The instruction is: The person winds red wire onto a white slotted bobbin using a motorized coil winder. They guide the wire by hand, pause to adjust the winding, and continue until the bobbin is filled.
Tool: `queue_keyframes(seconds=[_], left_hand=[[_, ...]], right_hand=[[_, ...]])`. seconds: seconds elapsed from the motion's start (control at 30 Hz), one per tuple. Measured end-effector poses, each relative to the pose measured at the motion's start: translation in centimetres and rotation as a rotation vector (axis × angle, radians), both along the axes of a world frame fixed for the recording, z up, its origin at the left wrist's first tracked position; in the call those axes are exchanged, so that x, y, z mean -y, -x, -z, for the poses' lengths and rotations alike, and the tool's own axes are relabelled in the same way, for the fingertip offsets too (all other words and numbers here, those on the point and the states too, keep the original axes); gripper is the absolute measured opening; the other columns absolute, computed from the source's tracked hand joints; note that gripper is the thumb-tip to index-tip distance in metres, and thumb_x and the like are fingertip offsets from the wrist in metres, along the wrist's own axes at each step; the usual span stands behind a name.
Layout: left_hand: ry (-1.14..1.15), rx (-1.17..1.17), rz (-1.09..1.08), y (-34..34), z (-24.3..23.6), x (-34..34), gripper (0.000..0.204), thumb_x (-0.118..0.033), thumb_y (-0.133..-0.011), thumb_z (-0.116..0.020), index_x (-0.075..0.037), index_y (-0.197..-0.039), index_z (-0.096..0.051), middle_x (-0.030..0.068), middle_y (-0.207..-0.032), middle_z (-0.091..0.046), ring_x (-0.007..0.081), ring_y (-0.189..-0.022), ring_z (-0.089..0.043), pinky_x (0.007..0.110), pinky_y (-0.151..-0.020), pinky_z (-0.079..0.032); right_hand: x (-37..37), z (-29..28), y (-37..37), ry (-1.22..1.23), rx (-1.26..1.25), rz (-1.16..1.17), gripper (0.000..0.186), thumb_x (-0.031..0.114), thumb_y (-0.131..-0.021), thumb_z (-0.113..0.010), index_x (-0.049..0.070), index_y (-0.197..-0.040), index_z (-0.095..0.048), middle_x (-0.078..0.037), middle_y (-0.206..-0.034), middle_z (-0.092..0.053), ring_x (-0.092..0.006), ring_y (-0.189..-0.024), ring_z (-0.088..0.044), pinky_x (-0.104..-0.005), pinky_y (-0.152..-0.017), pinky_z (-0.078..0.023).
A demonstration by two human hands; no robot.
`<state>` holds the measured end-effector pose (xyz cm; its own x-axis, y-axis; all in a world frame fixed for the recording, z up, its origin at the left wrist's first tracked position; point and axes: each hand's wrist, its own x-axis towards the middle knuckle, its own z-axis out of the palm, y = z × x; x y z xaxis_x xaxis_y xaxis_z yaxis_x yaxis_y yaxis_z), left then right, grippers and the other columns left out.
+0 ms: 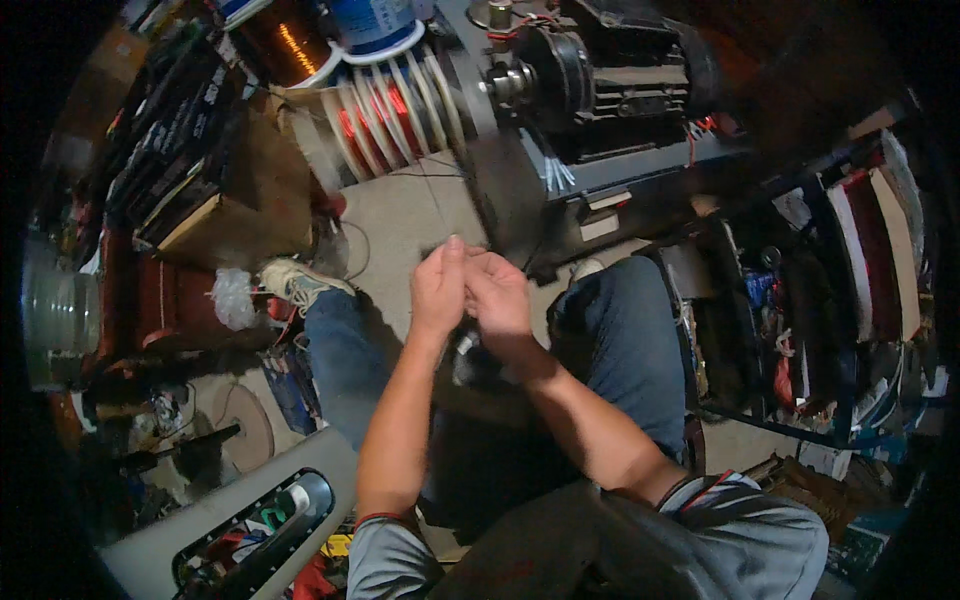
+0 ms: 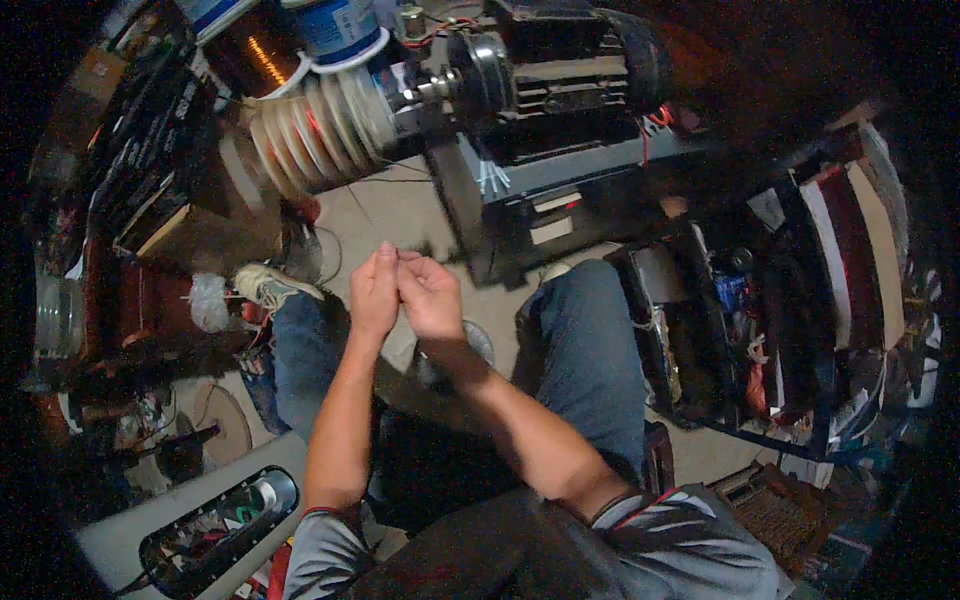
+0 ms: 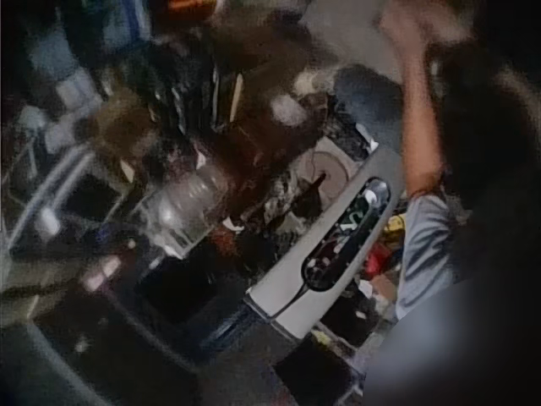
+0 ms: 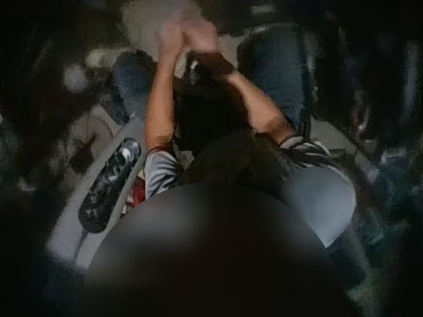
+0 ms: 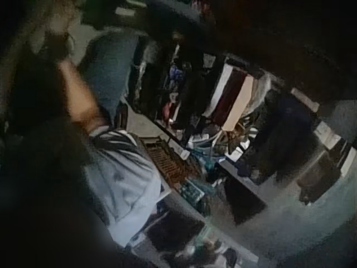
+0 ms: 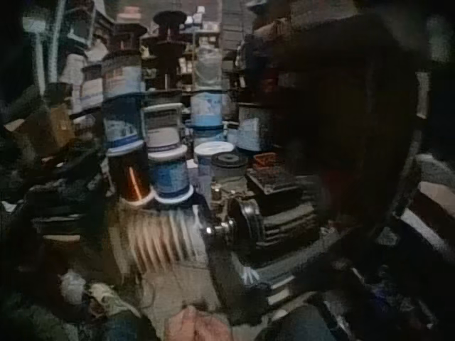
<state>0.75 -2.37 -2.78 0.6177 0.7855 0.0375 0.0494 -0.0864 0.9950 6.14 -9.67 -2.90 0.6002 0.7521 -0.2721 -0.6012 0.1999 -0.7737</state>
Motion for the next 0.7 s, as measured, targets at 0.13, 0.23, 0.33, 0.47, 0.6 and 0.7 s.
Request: queue_keyframes(seconds=[0.13,0.23,0.33,0.47,0.6,0.7], left_hand=[[-0.029,-0.03,-0.013,0.13,-0.63,-0.08,0.043,-0.032,-0.099,-0.044,0.004,-0.088,-0.065,0.0078,-0.073,-0.065,0.0114,-0.068,-0.058,0.029,-0.063,-0.048],[-0.012,-0.05,0.011,0.16,-0.71,-0.03,0.046,-0.033,-0.1,-0.042,0.005,-0.089,-0.065,0.0073,-0.075,-0.064,0.0118,-0.069,-0.058,0.027,-0.064,-0.048],[-0.032,-0.036,-0.006,0.03,-0.72,0.08,0.044,-0.032,-0.099,-0.043,0.005,-0.088,-0.065,0.0084,-0.073,-0.065,0.0121,-0.068,-0.059,0.028,-0.064,-0.048],[-0.046,-0.05,0.002,0.16,-0.07,-0.21,0.047,-0.034,-0.1,-0.04,0.005,-0.089,-0.065,0.0065,-0.077,-0.064,0.0111,-0.07,-0.057,0.026,-0.065,-0.047],[-0.049,-0.057,0.014,0.31,-0.44,-0.17,0.045,-0.032,-0.1,-0.042,0.004,-0.089,-0.066,0.0078,-0.076,-0.065,0.0119,-0.069,-0.059,0.027,-0.064,-0.048],[-0.051,-0.039,-0.005,0.2,-0.56,-0.14,0.041,-0.029,-0.098,-0.045,0.004,-0.088,-0.066,0.0104,-0.074,-0.067,0.0133,-0.069,-0.062,0.03,-0.064,-0.049]], right_hand=[[0.02,-0.35,0.26,-0.05,-0.033,0.007,0.021,0.014,-0.095,-0.055,-0.004,-0.104,-0.061,-0.002,-0.088,-0.063,-0.0061,-0.075,-0.056,-0.0212,-0.067,-0.046],[0.08,-0.29,0.04,-0.05,-0.035,-0.003,0.022,0.014,-0.095,-0.055,-0.004,-0.106,-0.06,-0.003,-0.089,-0.063,-0.0062,-0.077,-0.056,-0.0216,-0.069,-0.046],[0.16,-0.69,0.15,-0.03,-0.021,0.01,0.022,0.014,-0.095,-0.056,-0.004,-0.106,-0.06,-0.002,-0.089,-0.063,-0.0061,-0.078,-0.057,-0.0214,-0.07,-0.046],[0.12,-0.33,0.12,-0.007,0.019,-0.007,0.023,0.015,-0.095,-0.056,-0.004,-0.107,-0.06,-0.003,-0.091,-0.064,-0.0063,-0.08,-0.057,-0.021,-0.071,-0.046],[0.01,-0.21,0.27,-0.04,-0.037,0.014,0.024,0.015,-0.095,-0.056,-0.005,-0.107,-0.06,-0.003,-0.092,-0.064,-0.0066,-0.079,-0.057,-0.021,-0.071,-0.046],[-0.01,-0.02,0.15,-0.052,-0.018,0.014,0.023,0.015,-0.095,-0.056,-0.005,-0.106,-0.06,-0.003,-0.092,-0.064,-0.0067,-0.08,-0.057,-0.021,-0.072,-0.046]])
